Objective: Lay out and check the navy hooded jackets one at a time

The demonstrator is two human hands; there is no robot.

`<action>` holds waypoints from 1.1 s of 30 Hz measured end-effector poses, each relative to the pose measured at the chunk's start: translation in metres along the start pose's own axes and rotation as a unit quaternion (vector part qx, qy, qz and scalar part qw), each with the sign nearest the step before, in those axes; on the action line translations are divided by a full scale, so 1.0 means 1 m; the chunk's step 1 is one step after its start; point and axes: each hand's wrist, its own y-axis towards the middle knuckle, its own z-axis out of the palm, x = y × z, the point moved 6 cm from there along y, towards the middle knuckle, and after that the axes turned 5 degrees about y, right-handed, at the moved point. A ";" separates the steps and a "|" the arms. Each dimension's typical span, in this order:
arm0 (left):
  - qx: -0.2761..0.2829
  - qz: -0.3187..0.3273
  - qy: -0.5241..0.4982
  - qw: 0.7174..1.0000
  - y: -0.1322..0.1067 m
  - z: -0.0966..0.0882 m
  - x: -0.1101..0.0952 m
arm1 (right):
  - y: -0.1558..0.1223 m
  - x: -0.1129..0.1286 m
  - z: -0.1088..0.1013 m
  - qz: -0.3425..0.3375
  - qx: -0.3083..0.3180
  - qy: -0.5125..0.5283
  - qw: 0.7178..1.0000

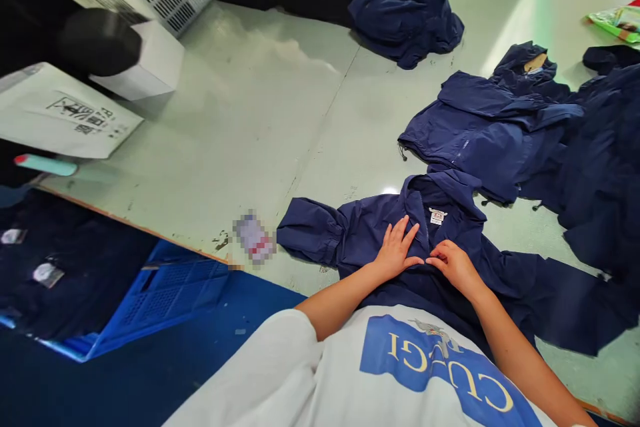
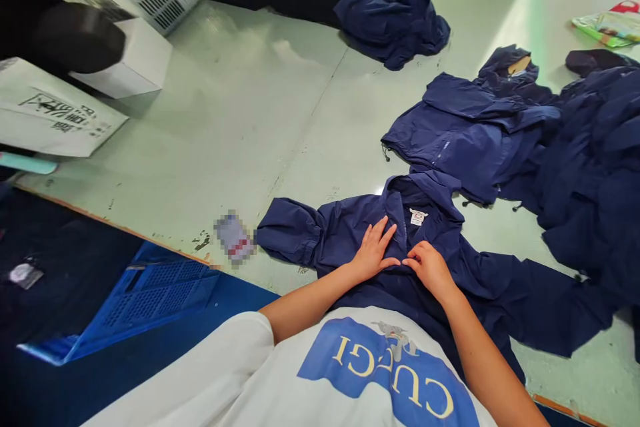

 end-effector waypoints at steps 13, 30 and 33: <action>-0.017 0.058 0.007 0.998 -0.002 -0.004 -0.012 | -0.010 0.045 -0.012 0.043 0.123 -0.160 0.979; 0.042 0.136 -0.047 0.989 -0.016 -0.024 -0.057 | 0.024 0.060 -0.063 0.043 -0.086 -0.227 0.969; 0.060 0.124 -0.053 0.989 -0.018 -0.021 -0.054 | 0.066 0.055 -0.100 0.035 -0.163 -0.210 0.963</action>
